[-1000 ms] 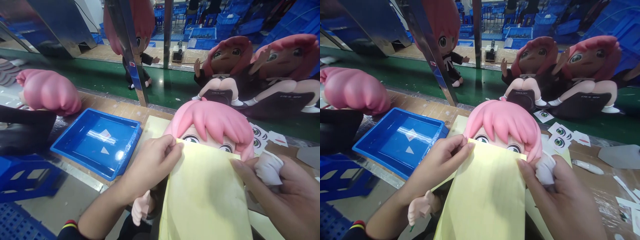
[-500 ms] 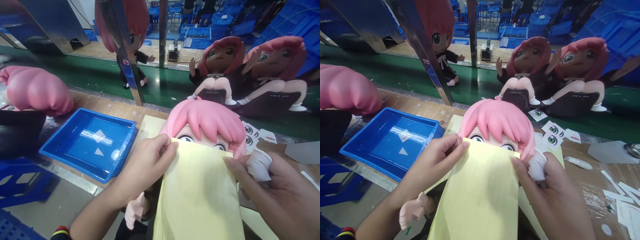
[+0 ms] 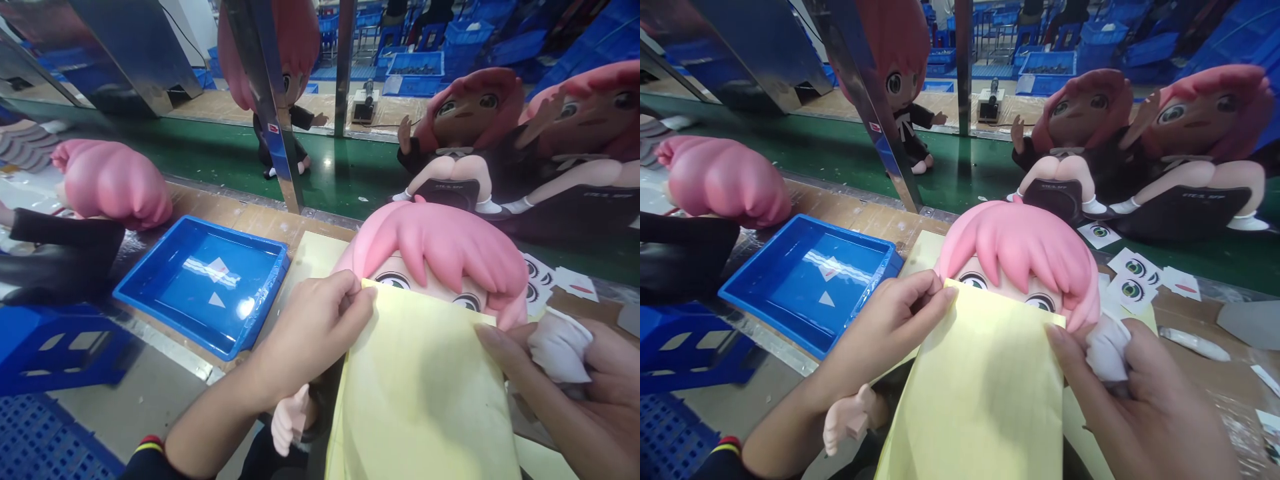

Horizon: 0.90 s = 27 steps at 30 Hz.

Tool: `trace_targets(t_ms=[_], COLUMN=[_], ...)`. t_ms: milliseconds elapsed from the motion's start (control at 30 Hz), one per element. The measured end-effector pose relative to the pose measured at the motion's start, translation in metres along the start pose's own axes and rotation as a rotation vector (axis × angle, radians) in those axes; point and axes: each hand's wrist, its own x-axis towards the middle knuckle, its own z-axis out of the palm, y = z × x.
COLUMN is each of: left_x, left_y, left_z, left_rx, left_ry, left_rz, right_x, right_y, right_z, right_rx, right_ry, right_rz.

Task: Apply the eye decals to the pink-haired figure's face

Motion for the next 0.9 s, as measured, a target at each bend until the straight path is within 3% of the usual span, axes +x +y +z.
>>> trace_targets(t_ms=[100,267,533,733,900], left_x=[0.0,0.001,0.0,0.0,0.0], left_y=[0.0,0.002,0.003,0.002,0.002], left_z=[-0.001,-0.001,-0.001,-0.002,-0.001], left_rx=[0.007,0.009,0.008,-0.001,0.007], left_ry=[0.006,0.006,0.008,0.002,0.007], left_rz=[0.001,-0.001,0.004,0.002,-0.005], right_x=[-0.001,0.003,0.002,0.002,0.001], right_y=[-0.006,0.004,0.002,-0.001,0.002], right_z=[-0.001,-0.002,-0.004,-0.002,-0.005], right_rx=[0.002,-0.076,-0.051,-0.072,-0.062], right_ry=[0.015,0.061,0.076,0.087,0.049], right_rz=[0.085,-0.088,-0.127,-0.119,-0.026])
